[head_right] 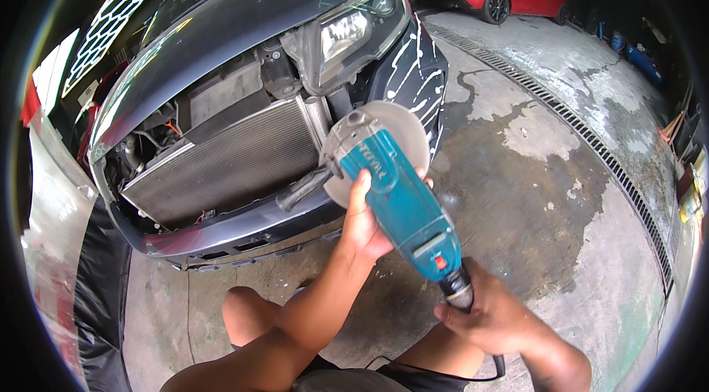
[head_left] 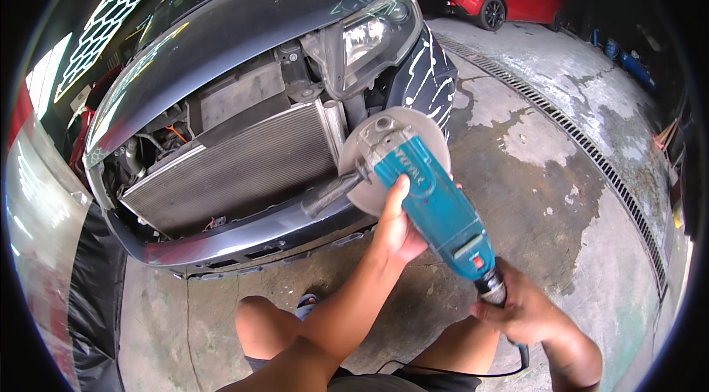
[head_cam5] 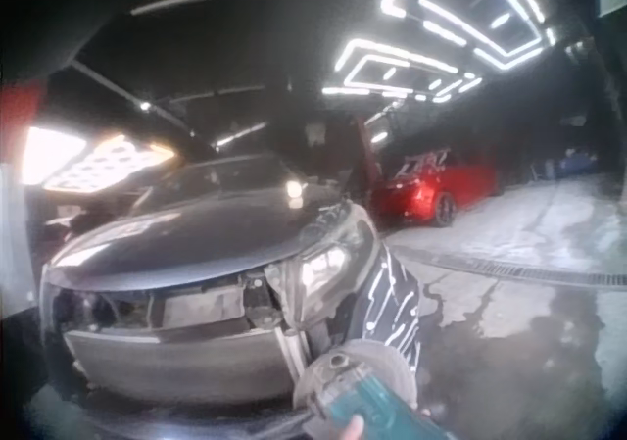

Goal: The person uses a handheld angle grinder with a polishing pad to grind and smooth the front bumper of a dark-colored car. The person moves the tool across the bumper surface, focusing on the lower edge and areas around the grille and headlights.

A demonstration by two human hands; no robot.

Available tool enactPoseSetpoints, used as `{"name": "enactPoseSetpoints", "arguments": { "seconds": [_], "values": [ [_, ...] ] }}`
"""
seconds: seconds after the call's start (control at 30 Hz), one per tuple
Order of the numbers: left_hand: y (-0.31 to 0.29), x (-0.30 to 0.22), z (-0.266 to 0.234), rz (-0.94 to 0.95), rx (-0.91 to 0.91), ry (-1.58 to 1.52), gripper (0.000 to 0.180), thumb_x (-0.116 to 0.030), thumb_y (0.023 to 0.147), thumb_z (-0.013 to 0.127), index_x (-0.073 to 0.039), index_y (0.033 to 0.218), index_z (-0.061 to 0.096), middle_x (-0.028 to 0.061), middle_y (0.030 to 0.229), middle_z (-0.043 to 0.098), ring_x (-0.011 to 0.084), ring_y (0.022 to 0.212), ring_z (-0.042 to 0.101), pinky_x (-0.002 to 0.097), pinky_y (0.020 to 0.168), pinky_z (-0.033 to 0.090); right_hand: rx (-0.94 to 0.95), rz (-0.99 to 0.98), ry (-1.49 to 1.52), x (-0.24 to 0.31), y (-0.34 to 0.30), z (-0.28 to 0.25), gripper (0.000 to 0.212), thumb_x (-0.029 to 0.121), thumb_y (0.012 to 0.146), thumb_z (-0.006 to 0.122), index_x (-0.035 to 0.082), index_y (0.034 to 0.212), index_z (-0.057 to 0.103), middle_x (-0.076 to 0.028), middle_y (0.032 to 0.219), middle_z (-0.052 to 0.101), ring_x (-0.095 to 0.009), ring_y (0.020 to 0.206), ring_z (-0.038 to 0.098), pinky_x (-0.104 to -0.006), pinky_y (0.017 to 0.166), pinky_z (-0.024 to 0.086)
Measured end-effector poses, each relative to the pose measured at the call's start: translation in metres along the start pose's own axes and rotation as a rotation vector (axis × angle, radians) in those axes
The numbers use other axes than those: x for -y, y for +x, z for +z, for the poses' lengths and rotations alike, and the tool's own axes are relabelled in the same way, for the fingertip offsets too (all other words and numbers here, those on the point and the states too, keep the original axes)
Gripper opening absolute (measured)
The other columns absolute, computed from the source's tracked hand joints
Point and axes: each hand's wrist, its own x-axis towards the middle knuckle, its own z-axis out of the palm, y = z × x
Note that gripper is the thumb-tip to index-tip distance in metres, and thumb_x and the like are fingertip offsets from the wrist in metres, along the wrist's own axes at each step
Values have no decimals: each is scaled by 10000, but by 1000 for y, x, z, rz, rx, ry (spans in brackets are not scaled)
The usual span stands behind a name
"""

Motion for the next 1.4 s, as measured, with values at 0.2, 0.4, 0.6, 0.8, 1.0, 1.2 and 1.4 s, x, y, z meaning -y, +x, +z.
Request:
{"name": "enactPoseSetpoints", "arguments": {
  "seconds": [0.2,0.4,0.6,0.8,1.0,1.2,1.4],
  "values": [
    [66,-15,12,-3,-7,170,843,-718,935,649,-41,1431,573,154,1339,670,314,1245,652,538,1099,525,-27,129,80,18,25,-36,485,134,918,795,-33,1292,537,-63,812,623,-144,703,622,-330,625,514],
    [85,-24,34,-30,-28,181,607,-601,1003,665,-108,1352,601,74,1249,704,247,1169,682,488,1027,567,-67,109,177,17,35,-44,433,88,960,758,-4,1307,516,2,762,599,-93,593,590,-276,509,483],
    [24,10,40,-71,-121,132,527,-504,1015,698,-123,1362,584,67,1271,695,246,1187,672,499,1040,552,38,132,297,-5,-14,-31,541,35,958,747,-9,1436,498,3,791,610,-97,616,605,-284,564,520],
    [59,-3,34,-57,-83,154,555,-517,1011,697,-117,1374,569,81,1289,681,259,1205,660,517,1048,546,-24,158,264,2,6,-45,472,36,934,755,3,1351,537,-15,789,613,-103,618,604,-296,532,528],
    [105,-11,37,-83,-45,224,539,-570,980,709,-118,1266,639,88,1205,726,270,1103,699,518,1047,540,-117,46,340,-14,40,-53,410,40,928,754,10,1280,544,-14,775,607,-111,590,594,-295,515,519],
    [20,27,3,-39,-128,215,624,-550,989,701,-85,1386,573,109,1273,700,280,1196,672,525,1091,522,27,117,347,-56,-8,-10,425,19,911,762,16,1277,546,-28,841,640,-115,631,614,-296,552,530],
    [-90,23,-33,-39,-154,242,796,-548,984,694,-51,1546,431,148,1475,584,335,1372,571,558,1146,481,116,-178,150,-92,-18,58,504,51,901,810,11,1331,550,-33,995,636,-128,897,593,-305,819,490]
  ]
}}
